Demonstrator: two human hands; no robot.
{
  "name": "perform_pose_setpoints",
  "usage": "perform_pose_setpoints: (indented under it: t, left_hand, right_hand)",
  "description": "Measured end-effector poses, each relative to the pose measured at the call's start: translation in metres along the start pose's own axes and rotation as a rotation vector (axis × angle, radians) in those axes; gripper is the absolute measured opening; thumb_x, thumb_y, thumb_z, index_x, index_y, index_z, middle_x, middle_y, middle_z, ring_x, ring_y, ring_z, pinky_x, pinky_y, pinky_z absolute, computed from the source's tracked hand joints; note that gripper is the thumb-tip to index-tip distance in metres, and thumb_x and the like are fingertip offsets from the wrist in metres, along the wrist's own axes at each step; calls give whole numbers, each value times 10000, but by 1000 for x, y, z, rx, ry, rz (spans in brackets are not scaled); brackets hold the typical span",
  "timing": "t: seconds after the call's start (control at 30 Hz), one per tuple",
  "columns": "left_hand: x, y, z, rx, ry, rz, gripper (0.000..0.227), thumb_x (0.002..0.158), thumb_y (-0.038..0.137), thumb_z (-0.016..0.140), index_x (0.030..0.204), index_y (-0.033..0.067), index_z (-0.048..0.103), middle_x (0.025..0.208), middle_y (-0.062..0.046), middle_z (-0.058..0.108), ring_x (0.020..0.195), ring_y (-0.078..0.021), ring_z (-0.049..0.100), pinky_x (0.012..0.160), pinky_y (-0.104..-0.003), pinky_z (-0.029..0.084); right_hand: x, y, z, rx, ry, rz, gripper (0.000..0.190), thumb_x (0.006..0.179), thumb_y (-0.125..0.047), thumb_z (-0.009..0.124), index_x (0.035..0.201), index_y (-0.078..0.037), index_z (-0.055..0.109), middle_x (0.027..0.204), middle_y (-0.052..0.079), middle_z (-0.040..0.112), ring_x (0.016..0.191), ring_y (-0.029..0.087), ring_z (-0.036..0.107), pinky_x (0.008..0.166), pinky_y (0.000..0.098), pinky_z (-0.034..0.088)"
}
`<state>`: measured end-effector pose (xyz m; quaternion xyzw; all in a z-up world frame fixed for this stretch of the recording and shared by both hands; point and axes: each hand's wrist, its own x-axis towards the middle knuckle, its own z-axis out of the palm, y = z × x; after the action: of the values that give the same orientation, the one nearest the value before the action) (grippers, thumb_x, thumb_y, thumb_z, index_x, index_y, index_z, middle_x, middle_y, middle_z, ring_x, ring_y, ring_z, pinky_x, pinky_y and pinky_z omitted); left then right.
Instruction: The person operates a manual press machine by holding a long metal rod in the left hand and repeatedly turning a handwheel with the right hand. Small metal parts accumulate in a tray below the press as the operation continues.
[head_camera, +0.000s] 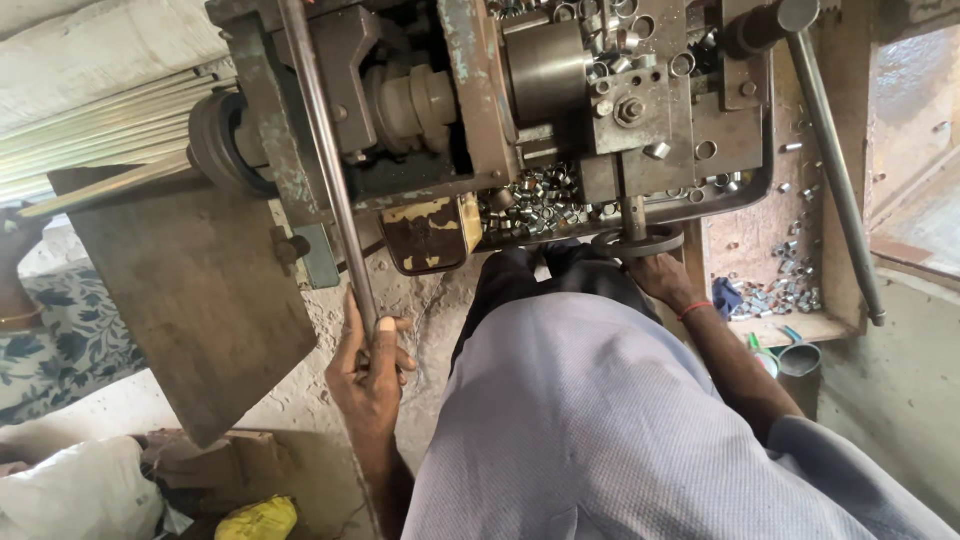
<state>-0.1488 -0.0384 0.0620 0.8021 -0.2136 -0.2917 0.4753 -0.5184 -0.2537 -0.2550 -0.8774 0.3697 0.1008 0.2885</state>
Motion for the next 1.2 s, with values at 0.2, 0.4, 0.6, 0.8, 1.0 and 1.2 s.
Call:
perform_pose_setpoints:
  t: [0.2, 0.4, 0.6, 0.8, 1.0, 1.2]
  left_hand:
    - [-2, 10, 8, -24, 7, -32, 581, 1009, 105, 557, 1564, 25, 402, 870, -119, 749, 535, -74, 618, 397, -196, 455]
    - [0, 2, 12, -77, 49, 48, 561, 1022, 72, 588, 1553, -21, 434, 897, -125, 761, 583, -71, 610, 513, -191, 484]
    - [-4, 3, 13, -21, 111, -3, 540, 1017, 71, 607, 1531, -23, 470, 905, -119, 756, 656, -76, 640, 556, -205, 499]
    - [-6, -1, 15, -36, 136, 17, 547, 1010, 83, 625, 1535, 8, 488, 907, -113, 751, 663, -85, 636, 560, -206, 478]
    - [-6, 6, 15, 14, 137, -66, 551, 989, 106, 636, 1520, 36, 507, 884, -143, 773, 657, -118, 654, 530, -220, 495]
    - [-5, 10, 17, 0, 130, 50, 532, 992, 109, 632, 1490, -20, 499, 1044, -176, 756, 831, -163, 747, 597, -259, 605]
  right_hand:
    - [-4, 20, 16, 124, 0, 130, 313, 986, -350, 565, 1217, -160, 659, 1036, 229, 716, 918, 445, 690, 716, 543, 550]
    - [-17, 20, -35, -55, -140, 297, 464, 972, -567, 602, 1056, -132, 743, 859, 197, 747, 782, 372, 737, 676, 490, 578]
    - [-33, -34, -174, -243, 13, 468, 458, 985, -549, 658, 1010, -105, 767, 697, 126, 730, 544, 236, 675, 521, 391, 516]
    - [13, -97, -246, 183, 339, 371, 479, 1060, -447, 641, 1294, -30, 621, 1036, 108, 725, 571, 211, 663, 403, 426, 448]
    - [34, -112, -241, 64, 536, -11, 521, 861, -344, 801, 1179, 28, 625, 1092, 192, 653, 792, 302, 689, 579, 434, 544]
    - [45, -92, -232, 128, 474, 74, 298, 907, -245, 795, 989, 25, 700, 1002, 169, 704, 766, 302, 717, 639, 426, 572]
